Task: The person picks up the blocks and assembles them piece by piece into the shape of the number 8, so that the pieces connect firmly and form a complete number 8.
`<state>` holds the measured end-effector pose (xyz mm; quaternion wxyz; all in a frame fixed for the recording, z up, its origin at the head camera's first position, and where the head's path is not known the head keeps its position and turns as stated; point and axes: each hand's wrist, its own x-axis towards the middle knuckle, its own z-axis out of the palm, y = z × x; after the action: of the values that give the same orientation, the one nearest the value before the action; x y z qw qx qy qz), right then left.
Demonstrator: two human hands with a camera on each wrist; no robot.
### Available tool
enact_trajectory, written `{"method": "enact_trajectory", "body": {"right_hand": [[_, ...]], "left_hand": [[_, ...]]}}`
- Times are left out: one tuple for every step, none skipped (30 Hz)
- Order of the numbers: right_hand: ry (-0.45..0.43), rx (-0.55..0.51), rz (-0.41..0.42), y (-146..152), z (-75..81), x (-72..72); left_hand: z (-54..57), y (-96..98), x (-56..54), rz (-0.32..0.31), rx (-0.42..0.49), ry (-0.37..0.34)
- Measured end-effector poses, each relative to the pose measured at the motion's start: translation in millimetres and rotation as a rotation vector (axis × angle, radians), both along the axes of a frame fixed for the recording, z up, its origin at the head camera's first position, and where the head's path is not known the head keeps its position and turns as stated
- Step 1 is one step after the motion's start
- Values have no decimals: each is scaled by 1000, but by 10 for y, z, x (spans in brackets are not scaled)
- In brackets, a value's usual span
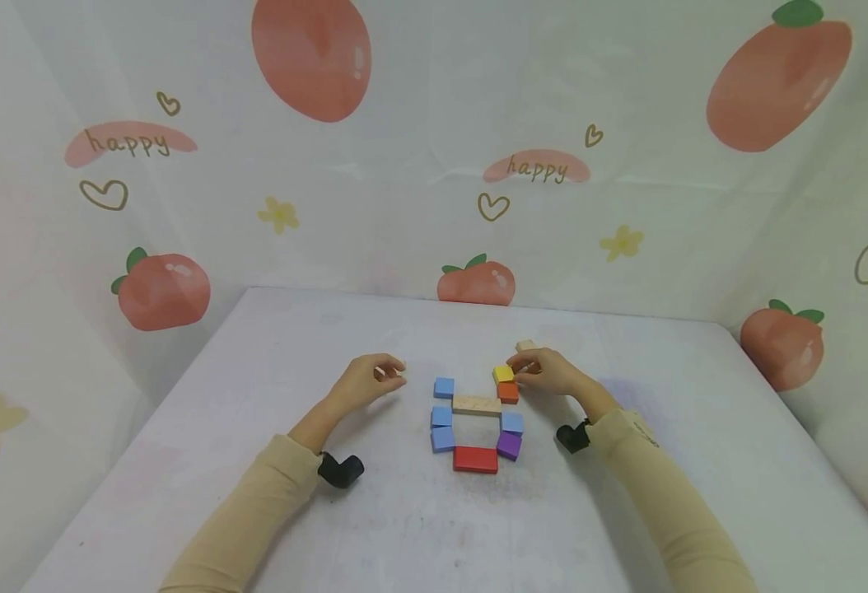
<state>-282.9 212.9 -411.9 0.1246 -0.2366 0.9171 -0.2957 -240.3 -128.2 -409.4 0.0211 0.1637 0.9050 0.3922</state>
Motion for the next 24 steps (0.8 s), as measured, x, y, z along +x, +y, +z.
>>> {"method": "enact_trajectory", "body": {"right_hand": [[2,-2,4,3,-2,0],[3,-4,8,6,-4,1],[2,-8,10,8,-6,0],[1,-10,11,11,-7,-1],[-1,-13,12,14,-11,-3],[-3,-15,11,15,-13,-4],[-4,-19,11,16,-16,-6],[-5,-21,9,15,-16,-5],[-2,-20,13,13,-17,-6],[-6,-23,10,12,-18,-5],[-7,-24,9,11,-20,-3],[-9,-24,7,8,-19,-2],[-10,-22,7,9,-19,-1],[-11,-21,5,10,-20,-1],[-10,-18,5,12,-20,0],[-14,-18,-2,14,-19,2],[-12,-13,-1,16,-18,3],[-12,-11,-2,16,-16,3],[-11,-8,-3,16,-13,4],[-11,-7,-5,15,-8,7],[-9,-4,-5,14,-4,8],[-9,-3,-6,13,0,10],[-8,-1,-8,11,3,11],[-9,-1,-10,9,5,13]], "left_hand": [[-5,-13,-11,20,6,4],[-6,-24,-20,39,10,6],[-8,-35,-33,58,8,5],[-9,-43,-46,76,8,-3],[-6,-50,-58,92,5,-13],[-7,-59,-71,106,1,-26],[-11,-70,-87,111,-8,-33],[-17,-79,-104,115,-13,-45],[-29,-89,-124,114,-21,-55],[-42,-99,-138,112,-30,-65],[-54,-109,-152,107,-33,-78],[-67,-120,-167,99,-37,-91],[-76,-131,-183,85,-45,-95],[-84,-139,-196,79,-46,-108],[-92,-148,-206,71,-48,-116],[-95,-155,-215,67,-45,-128],[-98,-162,-222,62,-39,-138],[-99,-166,-228,58,-37,-144],[-100,-171,-234,54,-37,-147],[-102,-172,-236,56,-35,-156],[-103,-175,-241,53,-35,-159],[-104,-176,-246,51,-36,-163],[-104,-177,-250,48,-40,-164],[-104,-176,-255,46,-42,-164]]}}
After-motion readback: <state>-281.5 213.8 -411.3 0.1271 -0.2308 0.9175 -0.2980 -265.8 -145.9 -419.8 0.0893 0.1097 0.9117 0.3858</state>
